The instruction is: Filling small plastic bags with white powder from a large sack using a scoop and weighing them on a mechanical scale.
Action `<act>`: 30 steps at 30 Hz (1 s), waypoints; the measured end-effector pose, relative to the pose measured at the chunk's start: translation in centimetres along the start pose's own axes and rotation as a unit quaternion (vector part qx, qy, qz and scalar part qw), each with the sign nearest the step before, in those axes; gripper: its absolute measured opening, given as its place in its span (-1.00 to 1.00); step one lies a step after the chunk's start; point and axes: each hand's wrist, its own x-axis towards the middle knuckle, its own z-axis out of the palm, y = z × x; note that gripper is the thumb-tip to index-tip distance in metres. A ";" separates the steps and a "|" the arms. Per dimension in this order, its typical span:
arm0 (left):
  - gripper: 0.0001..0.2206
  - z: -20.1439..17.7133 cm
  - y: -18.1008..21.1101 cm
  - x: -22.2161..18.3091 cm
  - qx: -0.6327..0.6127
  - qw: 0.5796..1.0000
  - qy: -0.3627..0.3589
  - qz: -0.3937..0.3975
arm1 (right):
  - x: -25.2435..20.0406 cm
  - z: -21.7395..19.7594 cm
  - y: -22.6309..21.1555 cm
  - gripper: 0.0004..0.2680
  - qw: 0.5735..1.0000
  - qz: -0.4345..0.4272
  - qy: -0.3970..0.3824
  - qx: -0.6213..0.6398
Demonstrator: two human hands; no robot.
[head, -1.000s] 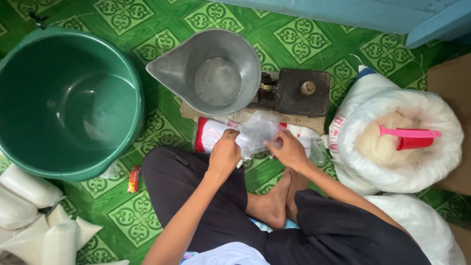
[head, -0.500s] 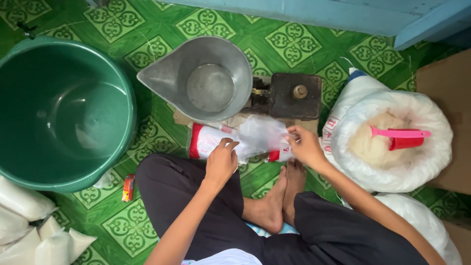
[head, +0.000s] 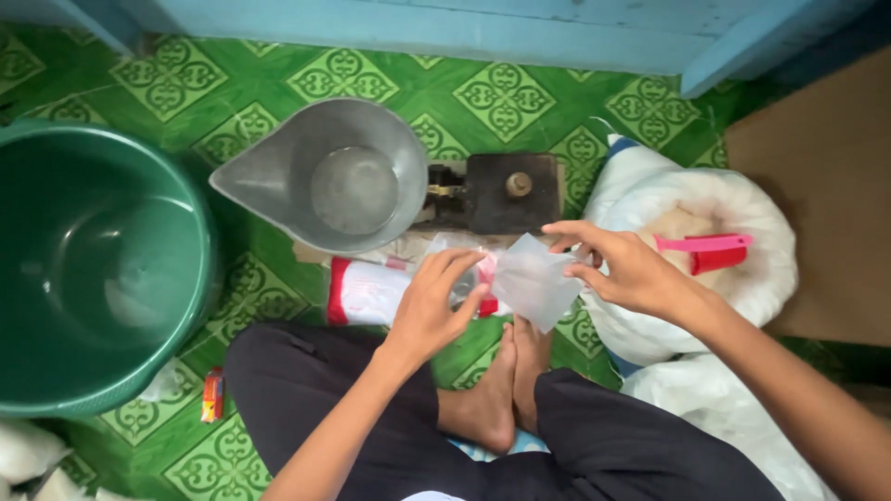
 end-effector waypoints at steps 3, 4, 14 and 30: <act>-0.51 -0.4 3.0 3.7 -0.090 0.994 -0.016 0.066 | -0.7 -1.1 -1.2 -0.63 0.993 -0.090 -0.014 -0.069; -0.51 -0.2 3.3 4.8 -0.092 0.993 -0.018 0.070 | -1.0 -1.6 -1.7 -0.63 0.994 -0.088 -0.011 -0.071; -0.73 -4.0 8.3 10.2 -0.111 0.955 -0.266 0.074 | -3.7 -4.3 -6.9 -0.61 0.960 -0.146 0.022 -0.239; -0.90 -11.5 17.2 2.2 -0.091 0.971 -0.139 0.170 | -10.6 -3.4 -16.7 -0.53 0.981 -0.048 0.020 -0.187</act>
